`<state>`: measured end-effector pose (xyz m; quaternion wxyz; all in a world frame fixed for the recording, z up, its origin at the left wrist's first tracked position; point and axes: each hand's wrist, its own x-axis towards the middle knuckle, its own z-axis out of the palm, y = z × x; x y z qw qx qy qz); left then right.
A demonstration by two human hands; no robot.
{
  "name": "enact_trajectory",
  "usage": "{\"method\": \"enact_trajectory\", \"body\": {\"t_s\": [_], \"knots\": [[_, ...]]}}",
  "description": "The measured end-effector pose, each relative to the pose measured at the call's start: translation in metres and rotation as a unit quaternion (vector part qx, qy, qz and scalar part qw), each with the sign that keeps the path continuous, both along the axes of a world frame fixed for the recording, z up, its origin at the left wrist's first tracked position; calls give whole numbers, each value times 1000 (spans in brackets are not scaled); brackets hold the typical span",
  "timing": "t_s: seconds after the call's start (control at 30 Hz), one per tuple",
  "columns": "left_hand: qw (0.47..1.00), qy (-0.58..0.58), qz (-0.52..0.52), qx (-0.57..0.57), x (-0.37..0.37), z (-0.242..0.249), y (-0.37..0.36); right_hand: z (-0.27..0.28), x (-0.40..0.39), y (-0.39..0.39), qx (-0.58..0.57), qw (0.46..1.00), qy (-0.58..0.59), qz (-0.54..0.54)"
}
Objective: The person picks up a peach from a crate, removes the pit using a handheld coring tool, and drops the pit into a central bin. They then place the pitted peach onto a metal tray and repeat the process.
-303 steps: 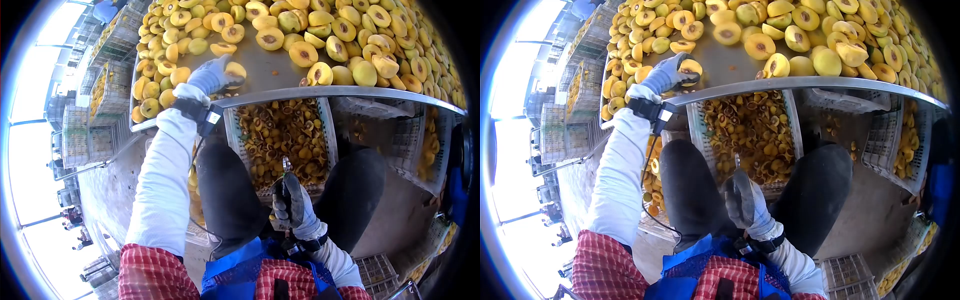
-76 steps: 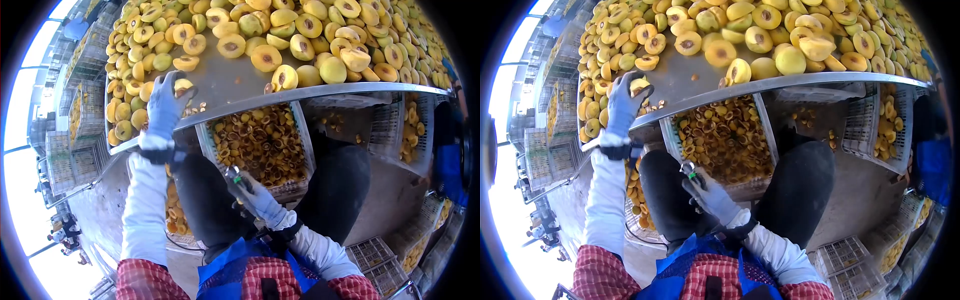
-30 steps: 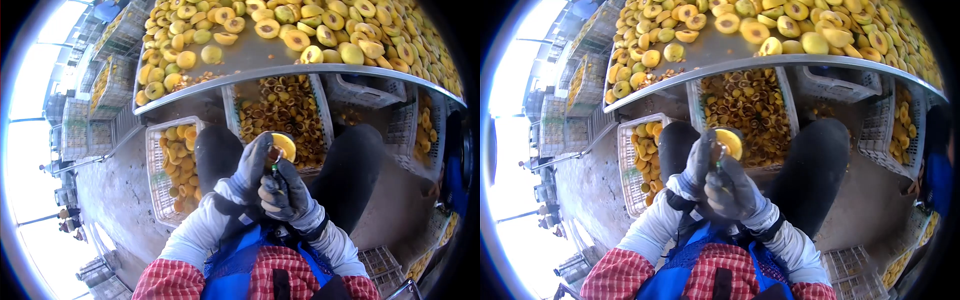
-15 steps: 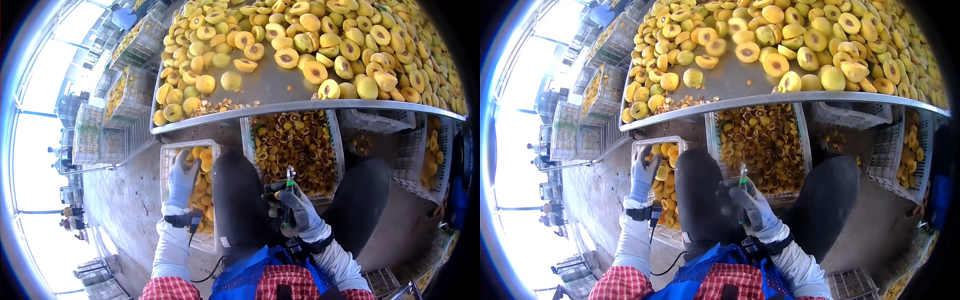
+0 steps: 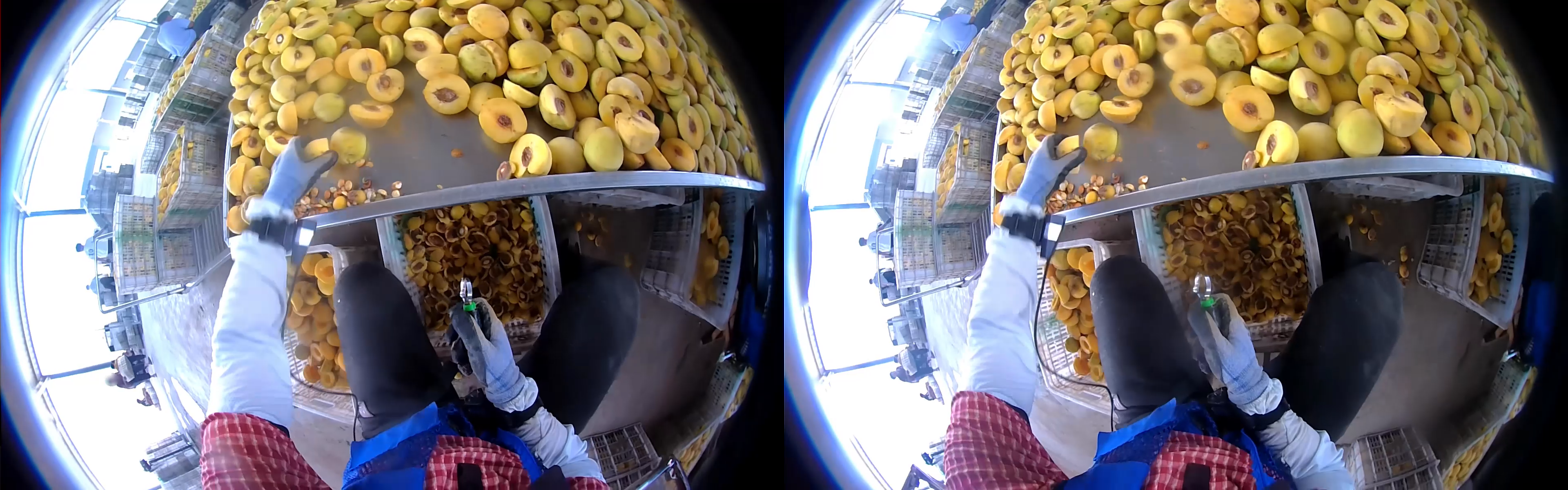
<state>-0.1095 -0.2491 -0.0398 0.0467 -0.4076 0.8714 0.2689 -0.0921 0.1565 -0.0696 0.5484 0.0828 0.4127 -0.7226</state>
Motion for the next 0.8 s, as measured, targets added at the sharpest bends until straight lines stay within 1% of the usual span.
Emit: {"method": "enact_trajectory", "body": {"t_s": [0.03,0.07,0.1,0.13,0.17,0.2,0.23,0.27,0.3,0.4,0.43,0.5,0.53,0.57,0.63,0.67,0.7,0.73,0.77,0.8], "knots": [[952,225,35,206,10,9,37,2,-1,-1,-11,1000,-17,-23],[920,264,48,285,22,20,66,2,-3,-2,-34,999,-19,-20],[894,305,46,325,33,23,100,2,-5,-2,-56,998,-22,-17],[869,320,48,373,44,24,133,3,-6,-2,-78,997,-24,-13],[842,333,52,421,54,25,165,7,-4,-6,-79,996,26,-25],[815,315,85,479,62,30,196,14,-4,-8,-46,989,141,-16],[790,335,72,508,60,29,220,19,-8,-10,-14,966,259,-5],[763,356,59,536,60,27,239,22,-9,-10,18,927,373,6],[757,360,50,543,65,24,252,21,-6,-7,35,924,381,-11],[711,408,123,559,70,16,280,14,4,2,49,924,379,-10],[747,423,100,504,72,18,288,17,5,6,49,923,382,-8],[805,428,45,409,78,3,292,18,8,10,38,921,385,-46],[829,429,18,360,81,-2,294,18,9,11,33,920,386,-64],[843,419,-27,336,81,7,297,13,11,14,41,934,350,-51],[871,352,-38,340,85,20,297,2,10,19,57,959,278,-23],[884,317,-43,340,90,27,294,7,5,21,39,956,287,-39],[871,273,-50,405,93,35,282,16,-2,23,20,954,294,-54],[852,242,-30,463,96,29,274,21,-6,23,1,951,301,-69],[843,224,13,488,98,28,274,21,-5,21,-6,929,359,-86],[832,207,55,511,99,29,276,22,-3,23,19,918,390,-74]]}}
